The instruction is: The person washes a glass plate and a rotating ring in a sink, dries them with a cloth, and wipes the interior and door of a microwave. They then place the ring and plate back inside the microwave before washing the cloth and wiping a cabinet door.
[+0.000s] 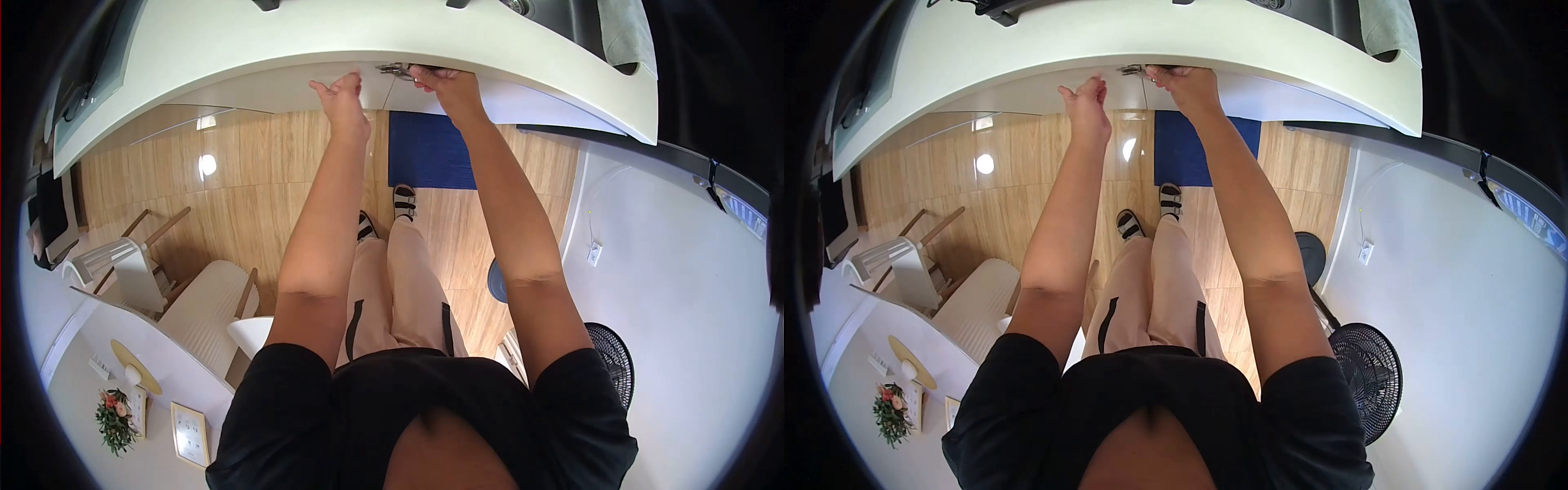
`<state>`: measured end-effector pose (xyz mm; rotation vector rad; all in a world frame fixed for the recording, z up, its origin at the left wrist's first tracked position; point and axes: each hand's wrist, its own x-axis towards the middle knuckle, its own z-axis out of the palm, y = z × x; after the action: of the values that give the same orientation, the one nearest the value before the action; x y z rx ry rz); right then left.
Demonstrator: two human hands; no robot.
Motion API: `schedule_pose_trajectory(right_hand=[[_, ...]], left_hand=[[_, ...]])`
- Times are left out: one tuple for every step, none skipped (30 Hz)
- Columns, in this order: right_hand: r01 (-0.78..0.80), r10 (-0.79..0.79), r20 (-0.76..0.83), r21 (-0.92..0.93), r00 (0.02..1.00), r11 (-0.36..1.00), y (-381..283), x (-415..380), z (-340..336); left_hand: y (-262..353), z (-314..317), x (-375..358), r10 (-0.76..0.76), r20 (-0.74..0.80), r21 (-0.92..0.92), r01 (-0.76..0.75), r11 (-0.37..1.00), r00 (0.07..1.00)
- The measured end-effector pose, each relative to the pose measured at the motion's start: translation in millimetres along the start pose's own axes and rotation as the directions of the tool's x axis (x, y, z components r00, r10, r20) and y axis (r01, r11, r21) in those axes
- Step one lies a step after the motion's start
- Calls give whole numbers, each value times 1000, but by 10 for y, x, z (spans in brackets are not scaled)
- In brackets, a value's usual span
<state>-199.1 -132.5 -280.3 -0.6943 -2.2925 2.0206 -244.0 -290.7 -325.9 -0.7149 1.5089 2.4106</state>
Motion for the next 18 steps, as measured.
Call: schedule_pose_trajectory(right_hand=[[5,-5,-2,4,1000,1000,-20,-12,-2],[26,-27,-27,-14,999,1000,-32,-35,0],[46,-47,-50,-33,998,998,-45,-56,2],[47,-48,-51,-31,998,998,-56,-74,0],[48,-51,-52,-43,997,998,-68,-87,2],[52,-55,-53,-55,997,997,-78,-86,6],[55,-58,-51,-54,997,997,-77,-84,12],[18,-22,-68,-49,997,999,-69,-96,20],[-18,14,-86,-45,996,999,-70,-105,24],[-17,13,-85,-47,996,999,-73,-104,22],[-6,2,-80,-43,997,999,-74,-101,22],[4,-7,-75,-39,997,999,-68,-99,22],[3,-6,-74,-40,997,999,-62,-95,19],[11,-14,-62,-41,998,999,-57,-88,21],[21,-23,-50,-43,998,999,-63,-88,25],[20,-22,-52,-41,998,999,-69,-90,22],[18,-22,-54,-71,998,997,-78,-91,22],[16,-22,-57,-101,998,995,-74,-90,19]], left_hand=[[-42,44,-28,33,15,59,-33,998,999],[-75,77,-45,37,18,61,-38,997,999],[-102,109,-63,53,29,55,-55,997,998],[-138,136,-87,68,38,51,-70,996,997],[-182,169,-117,84,46,46,-86,995,995],[-252,247,-169,95,82,49,-99,994,992],[-328,283,-172,99,82,49,-103,993,992],[-399,304,-173,112,89,152,-124,981,990],[-428,338,-194,123,98,252,-144,957,988],[-453,369,-209,109,61,232,-121,965,992],[-457,377,-202,110,60,230,-120,966,992],[-467,376,-180,122,65,299,-136,944,990],[-476,364,-164,134,71,368,-151,918,988],[-477,328,-151,133,69,369,-149,918,989],[-461,286,-139,148,70,453,-164,876,986],[-450,261,-127,164,74,534,-177,827,984],[-443,252,-111,163,75,534,-178,827,984],[-437,246,-97,238,27,546,-214,810,971]])
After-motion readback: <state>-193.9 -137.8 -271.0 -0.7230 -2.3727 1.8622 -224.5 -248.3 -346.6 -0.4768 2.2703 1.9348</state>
